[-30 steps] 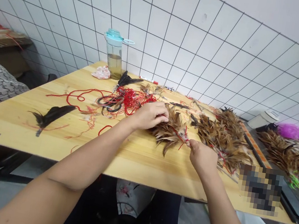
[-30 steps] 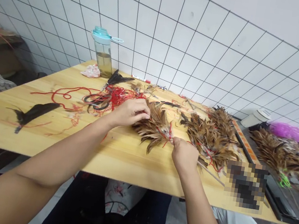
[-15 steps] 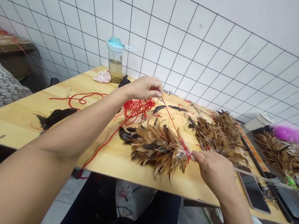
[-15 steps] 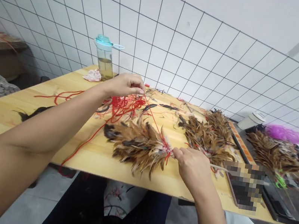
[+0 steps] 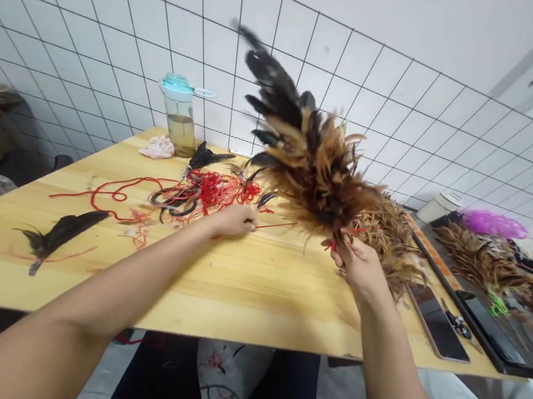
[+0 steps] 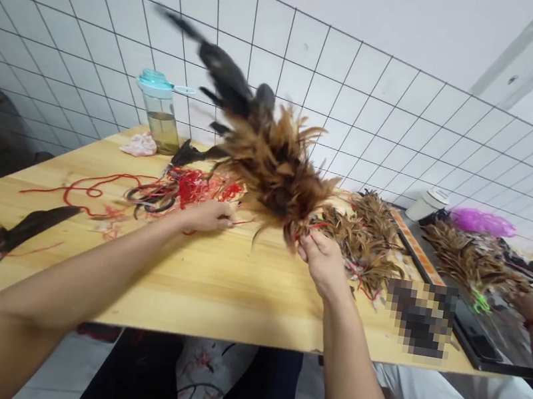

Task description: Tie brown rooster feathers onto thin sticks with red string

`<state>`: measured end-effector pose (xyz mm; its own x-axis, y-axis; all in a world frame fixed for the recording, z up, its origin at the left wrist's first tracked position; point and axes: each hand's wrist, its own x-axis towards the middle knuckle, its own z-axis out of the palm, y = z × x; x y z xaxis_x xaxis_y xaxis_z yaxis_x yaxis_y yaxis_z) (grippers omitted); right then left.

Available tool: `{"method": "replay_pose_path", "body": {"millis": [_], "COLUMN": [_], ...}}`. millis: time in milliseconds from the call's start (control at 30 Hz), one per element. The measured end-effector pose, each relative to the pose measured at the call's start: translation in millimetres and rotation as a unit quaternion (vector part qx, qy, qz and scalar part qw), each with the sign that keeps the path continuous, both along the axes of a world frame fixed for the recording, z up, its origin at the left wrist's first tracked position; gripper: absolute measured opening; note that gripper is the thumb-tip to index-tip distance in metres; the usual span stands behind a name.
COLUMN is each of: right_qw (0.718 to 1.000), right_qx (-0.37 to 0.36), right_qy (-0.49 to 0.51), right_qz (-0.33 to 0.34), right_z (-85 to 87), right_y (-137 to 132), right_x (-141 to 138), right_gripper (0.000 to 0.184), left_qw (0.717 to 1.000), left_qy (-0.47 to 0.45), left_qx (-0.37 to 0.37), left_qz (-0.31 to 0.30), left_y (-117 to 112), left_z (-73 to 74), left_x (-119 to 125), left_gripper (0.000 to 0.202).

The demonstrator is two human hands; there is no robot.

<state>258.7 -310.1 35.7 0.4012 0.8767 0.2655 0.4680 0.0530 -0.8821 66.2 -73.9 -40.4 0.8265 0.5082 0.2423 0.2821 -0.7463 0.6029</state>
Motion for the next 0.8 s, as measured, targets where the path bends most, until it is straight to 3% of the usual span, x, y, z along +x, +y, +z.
{"method": "replay_pose_path", "body": {"millis": [100,167,300,433,500,567,667,733,800], "right_qw": [0.988,0.972,0.931,0.900,0.887,0.876,0.872,0.875,0.875], "right_qx": [0.002,-0.012,-0.054,-0.056,-0.049,-0.042,-0.026,-0.014,-0.005], "right_qy": [0.153,0.229,0.341,0.398,0.424,0.447,0.463,0.465,0.471], "right_qz": [0.019,0.046,0.122,0.167,0.178,0.177,0.156,0.135,0.112], "right_z": [-3.2,-4.3,-6.4,-9.2,-10.4,-11.4,-14.2,-18.6,-25.8], "right_y": [20.9,30.9,45.0,54.3,57.0,58.6,60.2,62.0,64.6], "right_x": [-9.8,-17.3,-33.5,-48.4,-52.6,-53.3,-47.9,-41.6,-35.1], "right_gripper": [0.038,0.037,0.031,0.020,0.017,0.016,0.015,0.015,0.016], "left_qw": [0.993,0.987,0.982,0.912,0.882,0.875,0.915,0.949,0.966], "left_qy": [-0.047,-0.107,-0.164,-0.226,-0.224,-0.208,-0.184,-0.201,-0.227], "left_qx": [0.107,0.115,-0.086,-0.314,-0.388,-0.417,-0.351,-0.239,-0.126], "left_qz": [0.026,0.032,-0.042,-0.137,-0.148,-0.132,-0.071,-0.032,-0.015], "left_y": [-16.6,-32.2,-61.8,-75.0,-75.3,-71.8,-63.2,-59.9,-61.9], "left_z": [6.5,16.2,31.1,28.3,21.8,14.5,9.3,12.7,20.6], "left_x": [7.3,12.3,25.0,30.1,26.8,21.2,12.1,7.1,3.7], "left_gripper": [0.030,0.034,0.032,0.033,0.040,0.044,0.045,0.046,0.047]}}
